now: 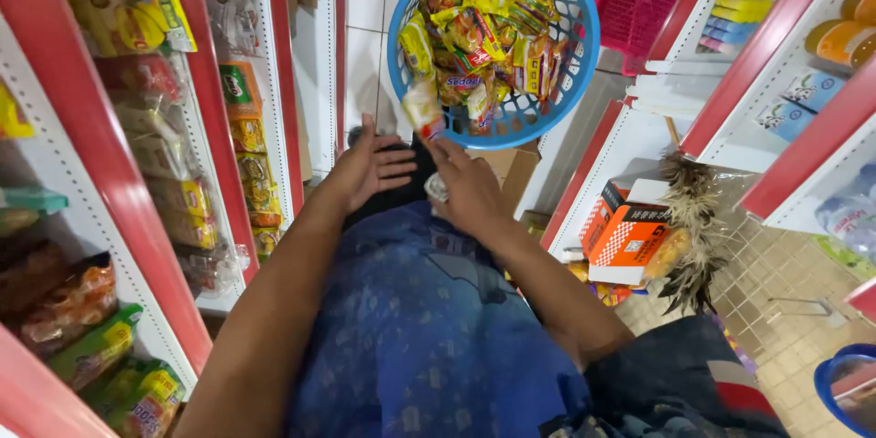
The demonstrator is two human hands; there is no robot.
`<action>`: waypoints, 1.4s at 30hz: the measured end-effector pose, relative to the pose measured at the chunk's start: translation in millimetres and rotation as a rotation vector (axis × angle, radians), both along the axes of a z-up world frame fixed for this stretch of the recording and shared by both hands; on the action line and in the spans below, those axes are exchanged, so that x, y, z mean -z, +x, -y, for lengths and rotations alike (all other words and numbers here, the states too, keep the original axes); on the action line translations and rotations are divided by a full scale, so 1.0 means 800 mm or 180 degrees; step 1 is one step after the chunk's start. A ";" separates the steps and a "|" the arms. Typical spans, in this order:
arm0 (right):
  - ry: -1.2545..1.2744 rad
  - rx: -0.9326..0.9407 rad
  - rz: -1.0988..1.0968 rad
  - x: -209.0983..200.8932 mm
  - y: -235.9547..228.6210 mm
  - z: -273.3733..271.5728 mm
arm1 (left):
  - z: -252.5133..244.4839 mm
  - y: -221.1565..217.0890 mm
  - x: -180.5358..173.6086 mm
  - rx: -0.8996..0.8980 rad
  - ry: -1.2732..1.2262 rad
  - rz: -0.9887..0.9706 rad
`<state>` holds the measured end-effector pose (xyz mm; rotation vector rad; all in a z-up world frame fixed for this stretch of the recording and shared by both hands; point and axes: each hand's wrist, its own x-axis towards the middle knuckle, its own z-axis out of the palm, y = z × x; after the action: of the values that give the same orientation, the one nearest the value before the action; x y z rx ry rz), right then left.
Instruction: The person takes instant noodle packets one at a time from a blue basket, wipes each packet with a checkered cloth, and places the wiped packets onto a store shelf, arranging them next to other noodle packets already displayed.
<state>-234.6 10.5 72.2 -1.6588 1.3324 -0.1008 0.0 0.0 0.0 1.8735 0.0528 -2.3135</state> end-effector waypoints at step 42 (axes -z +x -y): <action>-0.2455 -0.0259 0.0978 -0.318 0.194 -0.154 | -0.203 0.079 -0.295 -0.2294 -0.2010 -0.2914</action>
<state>-79.7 133.7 326.5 -2.2081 1.0384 -0.8762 63.1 162.4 235.7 0.3275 0.0765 -2.0672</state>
